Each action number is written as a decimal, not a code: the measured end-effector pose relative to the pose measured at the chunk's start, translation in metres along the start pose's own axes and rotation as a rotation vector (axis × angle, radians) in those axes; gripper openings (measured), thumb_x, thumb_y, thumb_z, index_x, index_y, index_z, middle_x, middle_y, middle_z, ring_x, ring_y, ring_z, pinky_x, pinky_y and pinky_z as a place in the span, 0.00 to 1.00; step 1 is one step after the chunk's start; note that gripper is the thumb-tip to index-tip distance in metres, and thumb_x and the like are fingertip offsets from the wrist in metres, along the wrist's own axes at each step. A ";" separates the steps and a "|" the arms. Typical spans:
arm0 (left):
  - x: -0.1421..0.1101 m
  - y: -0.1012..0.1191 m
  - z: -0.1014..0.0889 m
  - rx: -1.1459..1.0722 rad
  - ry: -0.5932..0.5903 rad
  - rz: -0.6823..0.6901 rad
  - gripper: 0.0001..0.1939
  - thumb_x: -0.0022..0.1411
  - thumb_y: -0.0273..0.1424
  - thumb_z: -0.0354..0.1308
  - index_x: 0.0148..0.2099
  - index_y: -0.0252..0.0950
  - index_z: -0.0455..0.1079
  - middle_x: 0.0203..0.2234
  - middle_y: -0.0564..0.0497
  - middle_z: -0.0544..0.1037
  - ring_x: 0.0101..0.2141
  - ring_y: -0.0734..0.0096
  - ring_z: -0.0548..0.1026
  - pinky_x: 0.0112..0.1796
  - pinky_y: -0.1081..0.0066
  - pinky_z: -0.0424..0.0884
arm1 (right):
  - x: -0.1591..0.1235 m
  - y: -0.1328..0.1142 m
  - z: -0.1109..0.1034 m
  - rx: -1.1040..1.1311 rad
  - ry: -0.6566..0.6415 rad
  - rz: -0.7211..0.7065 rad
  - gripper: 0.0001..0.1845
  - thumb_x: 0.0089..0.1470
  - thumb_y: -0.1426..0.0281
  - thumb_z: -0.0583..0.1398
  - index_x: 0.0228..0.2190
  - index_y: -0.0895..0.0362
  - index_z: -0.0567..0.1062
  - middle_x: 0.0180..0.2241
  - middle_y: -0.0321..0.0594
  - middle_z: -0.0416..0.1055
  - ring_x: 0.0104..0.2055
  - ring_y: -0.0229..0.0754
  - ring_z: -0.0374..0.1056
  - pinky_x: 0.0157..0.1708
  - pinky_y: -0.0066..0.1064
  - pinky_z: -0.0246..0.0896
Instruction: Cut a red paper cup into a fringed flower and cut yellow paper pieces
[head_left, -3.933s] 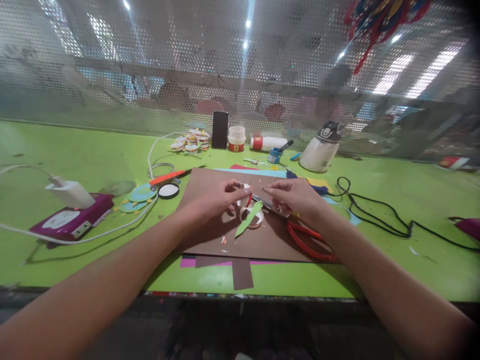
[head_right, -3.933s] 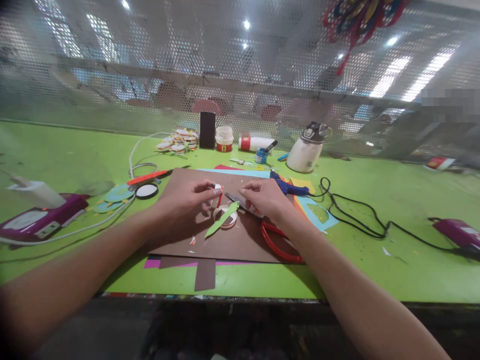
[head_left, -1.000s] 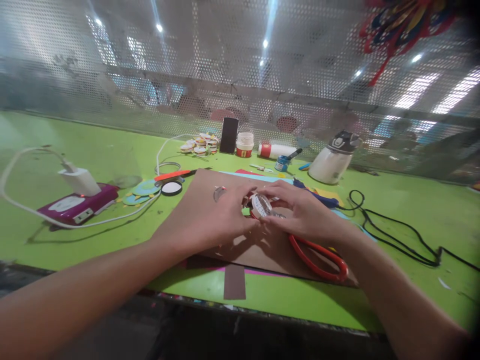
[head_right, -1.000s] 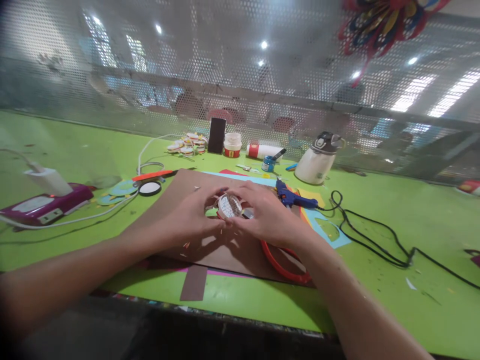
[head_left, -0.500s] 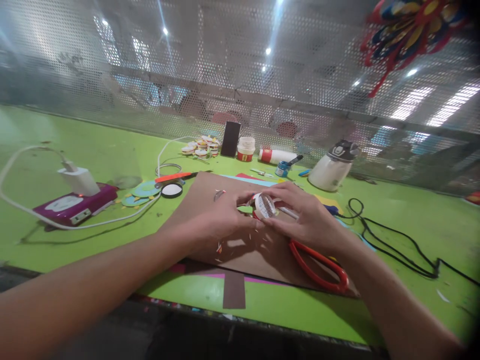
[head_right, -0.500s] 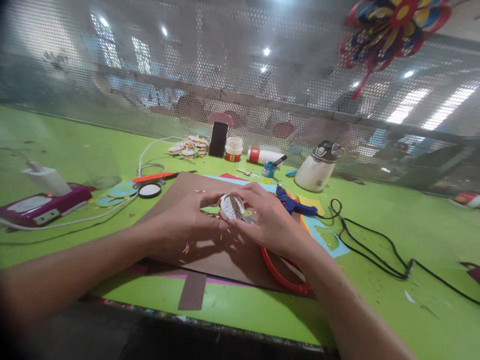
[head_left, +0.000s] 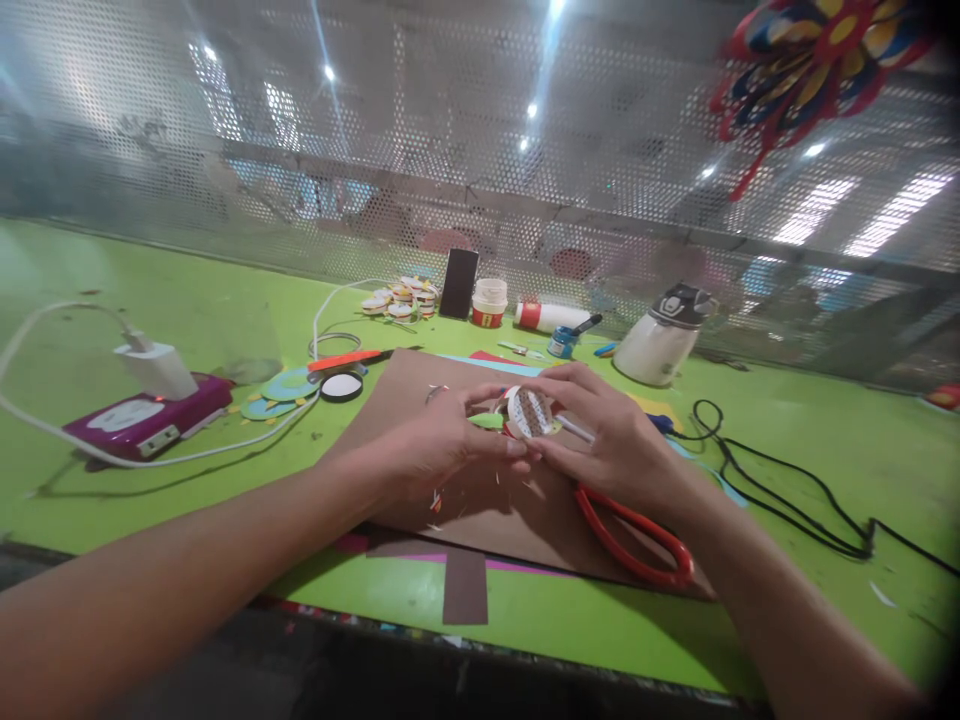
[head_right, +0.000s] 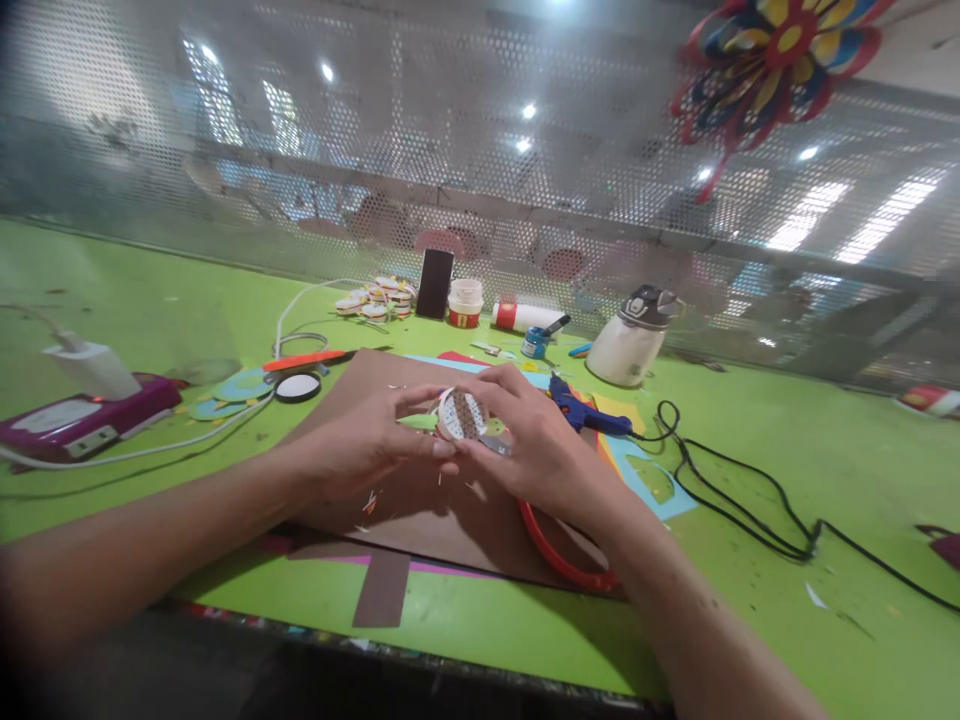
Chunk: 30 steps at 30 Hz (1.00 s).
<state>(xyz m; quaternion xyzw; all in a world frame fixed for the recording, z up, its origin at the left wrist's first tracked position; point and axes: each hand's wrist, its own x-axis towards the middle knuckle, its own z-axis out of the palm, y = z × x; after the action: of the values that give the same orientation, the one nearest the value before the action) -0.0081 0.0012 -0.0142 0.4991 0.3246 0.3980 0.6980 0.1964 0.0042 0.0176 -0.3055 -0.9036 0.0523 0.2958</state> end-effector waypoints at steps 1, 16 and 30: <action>0.000 0.001 0.002 -0.032 -0.012 0.013 0.36 0.47 0.22 0.69 0.59 0.39 0.67 0.43 0.45 0.80 0.40 0.62 0.80 0.46 0.60 0.73 | 0.000 0.000 -0.001 -0.001 0.000 -0.004 0.24 0.56 0.74 0.62 0.54 0.51 0.69 0.50 0.46 0.67 0.52 0.47 0.67 0.52 0.43 0.65; 0.003 0.007 0.007 -0.267 0.002 0.075 0.13 0.67 0.31 0.52 0.46 0.30 0.74 0.44 0.39 0.77 0.40 0.63 0.77 0.44 0.62 0.74 | 0.001 -0.002 -0.003 -0.032 -0.036 -0.079 0.27 0.59 0.74 0.60 0.59 0.51 0.66 0.52 0.46 0.65 0.54 0.45 0.64 0.54 0.41 0.64; -0.001 0.003 0.008 -0.167 -0.036 0.173 0.09 0.65 0.34 0.56 0.47 0.40 0.71 0.53 0.47 0.71 0.51 0.61 0.71 0.44 0.66 0.72 | -0.001 0.000 0.003 -0.196 0.026 -0.155 0.23 0.61 0.70 0.60 0.57 0.56 0.67 0.52 0.49 0.65 0.54 0.47 0.65 0.52 0.43 0.66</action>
<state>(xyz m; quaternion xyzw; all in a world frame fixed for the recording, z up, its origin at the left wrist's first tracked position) -0.0025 -0.0021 -0.0088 0.4723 0.2334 0.4736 0.7058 0.1955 0.0042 0.0150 -0.2628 -0.9214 -0.0634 0.2791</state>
